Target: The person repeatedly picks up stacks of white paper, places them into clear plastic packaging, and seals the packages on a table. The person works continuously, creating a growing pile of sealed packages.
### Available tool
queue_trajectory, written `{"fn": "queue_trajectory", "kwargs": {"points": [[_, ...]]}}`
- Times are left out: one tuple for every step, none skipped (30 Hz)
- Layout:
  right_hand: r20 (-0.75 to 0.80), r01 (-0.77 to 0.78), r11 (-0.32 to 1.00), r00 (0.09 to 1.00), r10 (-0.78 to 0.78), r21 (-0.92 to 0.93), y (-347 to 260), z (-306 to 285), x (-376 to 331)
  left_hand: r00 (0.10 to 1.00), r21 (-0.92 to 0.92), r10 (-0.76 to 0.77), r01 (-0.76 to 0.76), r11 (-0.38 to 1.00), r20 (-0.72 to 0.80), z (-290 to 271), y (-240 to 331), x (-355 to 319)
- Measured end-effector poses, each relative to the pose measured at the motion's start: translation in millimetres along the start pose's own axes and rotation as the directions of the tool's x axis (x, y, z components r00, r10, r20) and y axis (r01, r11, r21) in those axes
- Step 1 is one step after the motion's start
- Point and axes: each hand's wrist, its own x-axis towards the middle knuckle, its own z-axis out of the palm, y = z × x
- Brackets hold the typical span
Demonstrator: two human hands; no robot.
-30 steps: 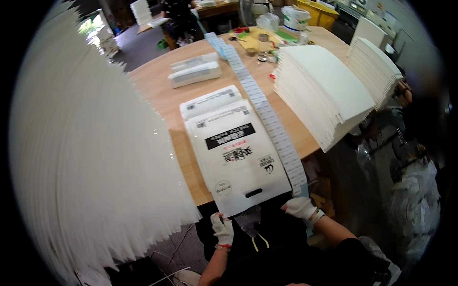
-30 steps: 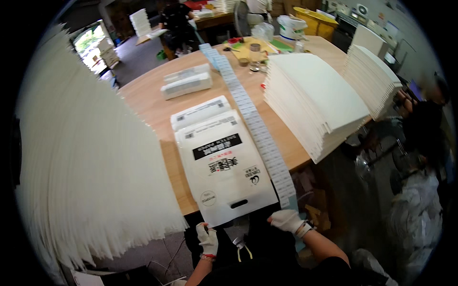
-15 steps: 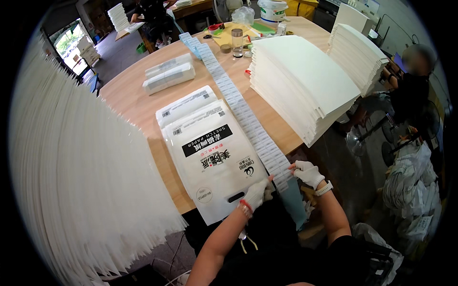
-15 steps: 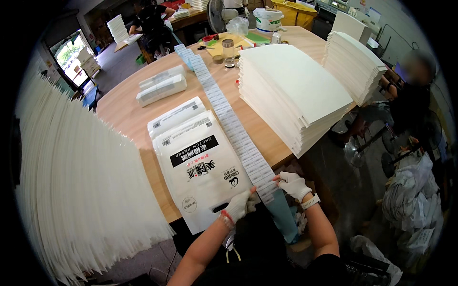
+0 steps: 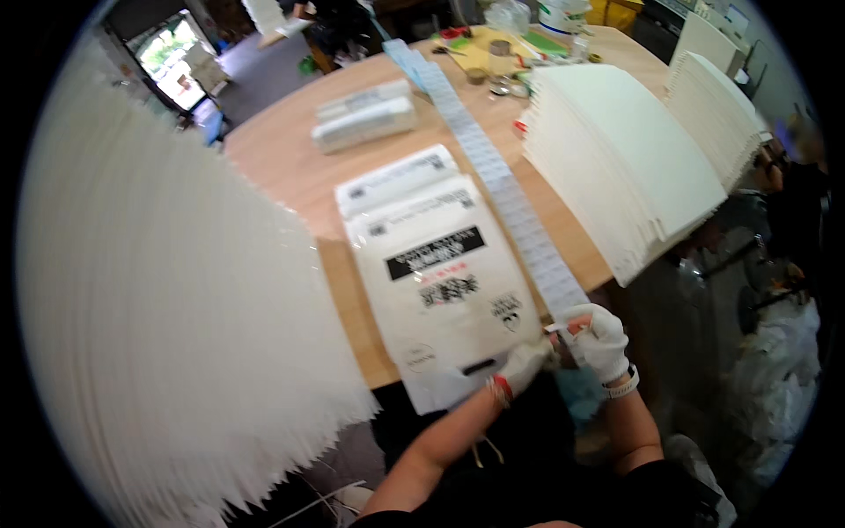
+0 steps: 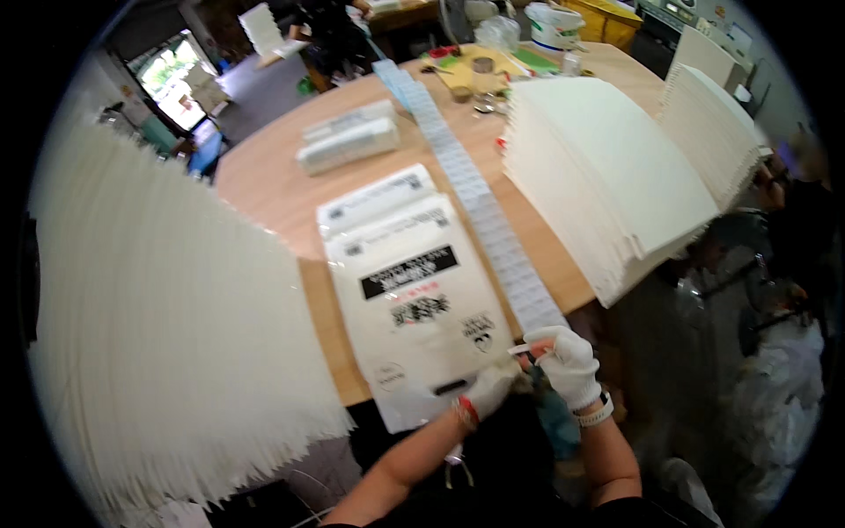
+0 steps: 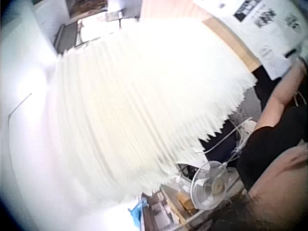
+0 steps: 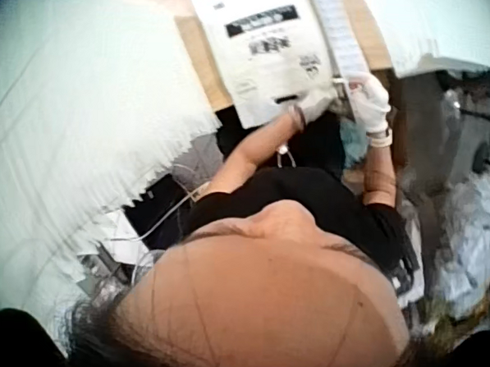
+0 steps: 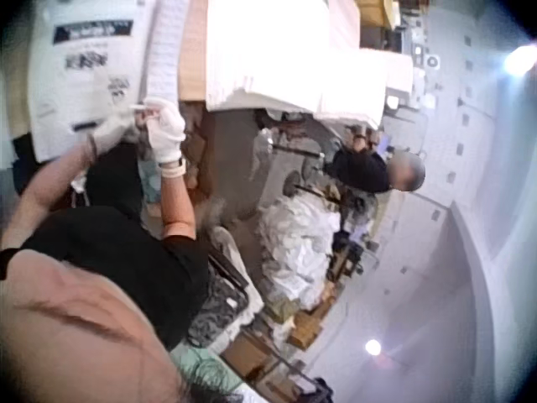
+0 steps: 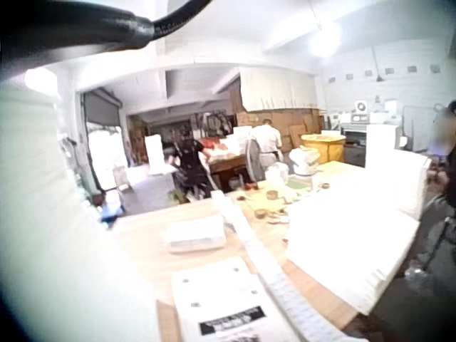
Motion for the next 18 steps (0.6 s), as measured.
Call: {"fn": "queue_trajectory", "kwargs": {"points": [[0.008,-0.114,0.993,0.993,0.114,0.009,-3.8,20.3,21.7,1.000,-0.193,0.012,-0.016,0.981,-0.021,-4.8,3.8,-17.2],[0.034,-0.230,0.973,0.973,0.229,0.010,-12.3,40.4,47.5,0.999,-0.391,0.025,-0.041,0.920,-0.045,-9.4,4.8,-35.8],[0.002,-0.095,0.995,0.996,0.095,-0.023,9.5,67.9,69.3,0.999,-0.513,0.028,-0.036,0.857,-0.023,-27.2,-2.9,-52.7],[0.031,-0.129,0.991,0.991,0.128,0.032,19.3,95.5,93.1,0.976,-0.318,0.027,-0.096,0.943,-0.214,-43.1,1.1,-74.7],[0.060,-0.164,0.983,0.985,0.159,0.080,18.8,121.6,117.9,0.919,-0.104,0.064,-0.113,0.988,-0.390,-56.3,6.4,-97.5],[0.124,-0.214,0.977,0.969,0.214,-0.012,13.1,145.7,139.6,0.851,-0.113,0.164,-0.251,0.961,-0.498,-73.1,-16.9,-114.5],[0.139,-0.165,0.986,0.976,0.167,-0.023,47.0,178.2,161.3,0.746,0.066,0.252,-0.271,0.960,-0.616,-84.1,-20.7,-133.2],[0.135,-0.184,0.957,0.967,0.217,-0.222,45.7,200.5,179.3,0.644,0.256,0.379,-0.280,0.925,-0.664,-94.5,-15.8,-152.1],[0.206,-0.299,0.949,0.927,0.313,-0.101,49.3,222.2,195.7,0.542,0.365,0.446,-0.257,0.895,-0.712,-108.0,-31.9,-163.9],[0.228,-0.371,0.928,0.903,0.365,-0.018,42.0,239.9,206.9,0.520,0.386,0.433,-0.203,0.900,-0.736,-119.8,-48.6,-174.0],[0.229,-0.361,0.931,0.903,0.364,-0.054,51.7,255.7,219.4,0.501,0.313,0.384,-0.224,0.923,-0.776,-121.4,-53.4,-180.3],[0.226,-0.353,0.932,0.904,0.363,-0.088,61.1,269.9,231.5,0.485,0.241,0.334,-0.246,0.939,-0.808,-123.3,-56.9,-185.7],[0.236,-0.346,0.927,0.898,0.372,-0.145,60.2,281.4,238.8,0.465,0.213,0.290,-0.210,0.954,-0.836,-128.0,-72.4,-188.5],[0.239,-0.339,0.918,0.893,0.383,-0.206,58.7,289.4,244.8,0.449,0.183,0.245,-0.177,0.967,-0.859,-129.9,-83.9,-188.9],[0.238,-0.331,0.906,0.888,0.394,-0.264,57.6,296.0,249.7,0.476,0.150,0.209,-0.159,0.976,-0.854,-131.8,-94.6,-189.5],[0.223,-0.287,0.914,0.908,0.354,-0.286,60.3,300.7,252.8,0.497,0.247,0.244,-0.060,0.967,-0.833,-129.5,-90.6,-190.2],[0.207,-0.243,0.920,0.927,0.314,-0.308,63.9,302.9,255.6,0.522,0.170,0.193,-0.092,0.981,-0.831,-131.4,-103.8,-183.9],[0.190,-0.201,0.923,0.943,0.273,-0.329,67.0,305.5,258.4,0.549,0.093,0.145,-0.121,0.988,-0.823,-132.9,-116.2,-177.5]]}}
